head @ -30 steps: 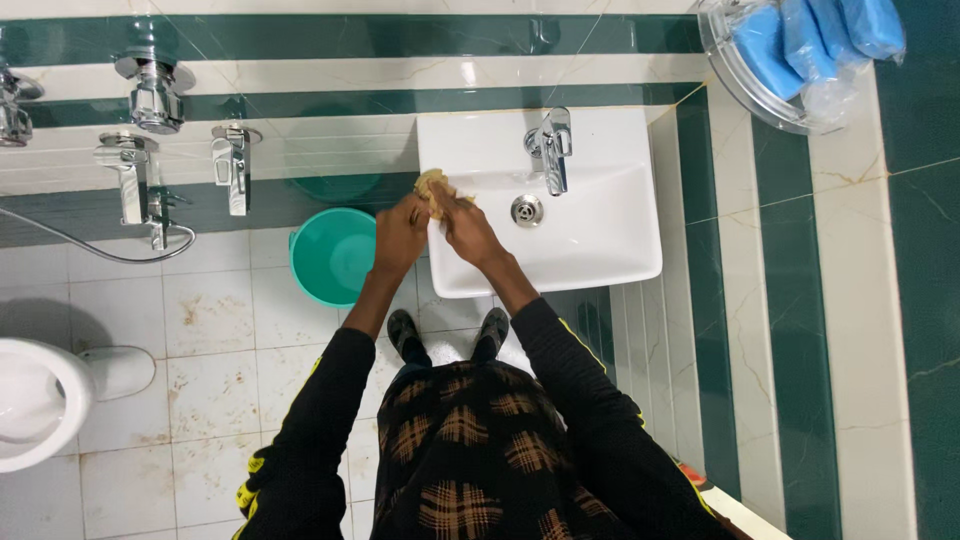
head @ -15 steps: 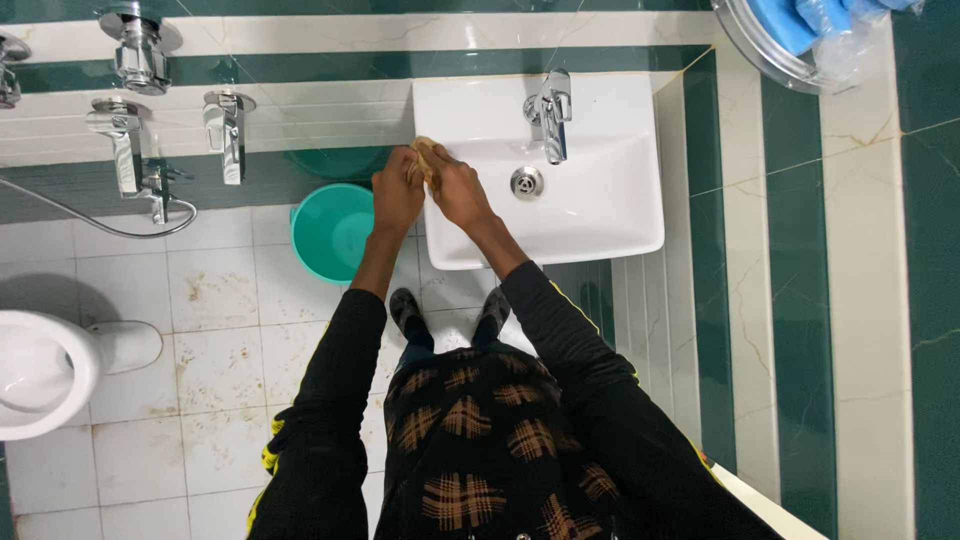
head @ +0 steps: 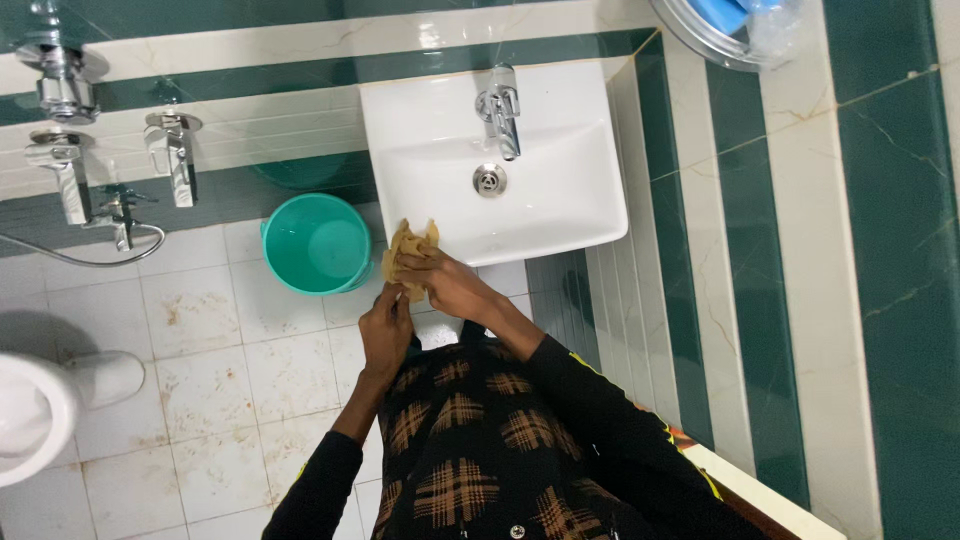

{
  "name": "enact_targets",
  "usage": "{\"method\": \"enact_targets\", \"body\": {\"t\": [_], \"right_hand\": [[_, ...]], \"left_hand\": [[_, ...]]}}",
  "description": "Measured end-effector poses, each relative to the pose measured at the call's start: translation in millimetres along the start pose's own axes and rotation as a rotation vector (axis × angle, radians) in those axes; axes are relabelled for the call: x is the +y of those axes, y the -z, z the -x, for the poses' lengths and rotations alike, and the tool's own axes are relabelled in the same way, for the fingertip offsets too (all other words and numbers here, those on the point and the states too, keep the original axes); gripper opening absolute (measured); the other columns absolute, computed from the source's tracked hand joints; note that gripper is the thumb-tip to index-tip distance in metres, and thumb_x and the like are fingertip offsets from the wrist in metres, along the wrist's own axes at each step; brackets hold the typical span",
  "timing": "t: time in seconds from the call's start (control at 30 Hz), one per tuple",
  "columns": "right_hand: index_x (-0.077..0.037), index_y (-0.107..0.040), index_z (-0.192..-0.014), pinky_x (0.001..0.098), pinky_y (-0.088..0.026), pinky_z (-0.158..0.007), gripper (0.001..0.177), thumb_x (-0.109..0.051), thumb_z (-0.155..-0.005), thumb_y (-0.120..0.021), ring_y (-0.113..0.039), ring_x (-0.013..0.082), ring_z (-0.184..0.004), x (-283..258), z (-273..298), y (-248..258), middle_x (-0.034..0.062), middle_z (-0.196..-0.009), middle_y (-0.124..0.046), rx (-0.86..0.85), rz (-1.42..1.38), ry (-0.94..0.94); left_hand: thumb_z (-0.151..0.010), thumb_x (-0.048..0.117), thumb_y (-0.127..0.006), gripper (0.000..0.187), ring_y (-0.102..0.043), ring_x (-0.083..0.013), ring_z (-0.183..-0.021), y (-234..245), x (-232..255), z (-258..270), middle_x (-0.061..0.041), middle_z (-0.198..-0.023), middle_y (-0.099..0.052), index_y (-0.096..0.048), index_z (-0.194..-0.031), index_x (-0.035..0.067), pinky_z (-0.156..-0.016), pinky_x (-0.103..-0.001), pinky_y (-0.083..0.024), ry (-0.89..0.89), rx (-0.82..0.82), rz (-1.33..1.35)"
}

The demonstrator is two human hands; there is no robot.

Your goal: The person wipes down several sink basins, faucets, and a toilet using a cloth, moving between the different fixtures in the bathroom.

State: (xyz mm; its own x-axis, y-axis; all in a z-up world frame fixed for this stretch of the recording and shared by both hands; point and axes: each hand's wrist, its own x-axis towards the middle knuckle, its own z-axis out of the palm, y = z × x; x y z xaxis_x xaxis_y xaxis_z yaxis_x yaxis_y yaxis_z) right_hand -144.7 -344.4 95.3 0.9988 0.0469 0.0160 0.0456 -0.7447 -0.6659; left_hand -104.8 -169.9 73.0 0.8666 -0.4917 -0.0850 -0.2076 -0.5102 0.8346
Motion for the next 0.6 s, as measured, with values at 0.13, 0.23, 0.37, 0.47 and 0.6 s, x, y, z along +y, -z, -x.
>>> {"method": "enact_targets", "body": {"t": [0.13,0.23,0.37,0.47,0.6], "right_hand": [[-0.009,-0.07,-0.131,0.04,-0.044,-0.114,0.066,0.018,-0.073,-0.06,-0.055,0.0309,-0.131,20.1,20.8,8.0,0.0123,-0.141,-0.064,0.086,0.026,0.016],[-0.009,-0.071,-0.131,0.0397,-0.042,-0.117,0.064,0.018,-0.074,-0.062,-0.056,0.0289,-0.131,35.1,39.6,12.6,0.0107,-0.139,-0.065,0.149,0.086,0.001],[-0.009,-0.071,-0.131,0.0396,-0.043,-0.117,0.065,0.018,-0.073,-0.063,-0.054,0.0305,-0.132,52.9,74.4,38.4,0.0115,-0.139,-0.065,0.228,0.086,-0.084],[-0.005,-0.07,-0.13,0.0425,-0.043,-0.112,0.069,0.017,-0.064,-0.066,-0.052,0.0363,-0.128,69.5,109.6,61.2,0.015,-0.135,-0.065,0.274,0.071,-0.213],[-0.009,-0.076,-0.123,0.039,-0.05,-0.109,0.066,0.024,-0.069,-0.059,-0.057,0.035,-0.131,101.1,157.5,81.3,0.0098,-0.135,-0.07,0.48,0.158,-0.341]], "left_hand": [[-0.096,0.011,-0.066,0.014,-0.063,-0.0494,-0.123,-10.6,13.1,-8.6,-0.033,-0.126,-0.067,-0.063,-0.106,0.001,-0.107,-0.051,-0.049,-0.534,0.201,-0.167],[-0.094,0.009,-0.065,0.011,-0.063,-0.0455,-0.123,-22.6,23.2,-18.9,-0.03,-0.12,-0.068,-0.065,-0.098,-0.001,-0.113,-0.062,-0.035,-0.628,0.081,-0.361],[-0.099,0.006,-0.061,0.016,-0.065,-0.0434,-0.117,-56.3,48.1,-45.2,-0.032,-0.119,-0.066,-0.064,-0.107,-0.008,-0.12,-0.055,-0.039,-0.637,-0.061,-0.324],[-0.1,0.004,-0.059,0.009,-0.068,-0.0407,-0.108,-95.7,66.9,-52.3,-0.026,-0.105,-0.071,-0.063,-0.099,-0.004,-0.115,-0.046,-0.046,-0.576,-0.375,-0.202],[-0.096,0.003,-0.06,0.017,-0.069,-0.0416,-0.104,-170.2,98.5,-61.2,-0.027,-0.102,-0.071,-0.062,-0.111,-0.005,-0.107,-0.048,-0.047,-0.834,-0.353,-0.081]]}}
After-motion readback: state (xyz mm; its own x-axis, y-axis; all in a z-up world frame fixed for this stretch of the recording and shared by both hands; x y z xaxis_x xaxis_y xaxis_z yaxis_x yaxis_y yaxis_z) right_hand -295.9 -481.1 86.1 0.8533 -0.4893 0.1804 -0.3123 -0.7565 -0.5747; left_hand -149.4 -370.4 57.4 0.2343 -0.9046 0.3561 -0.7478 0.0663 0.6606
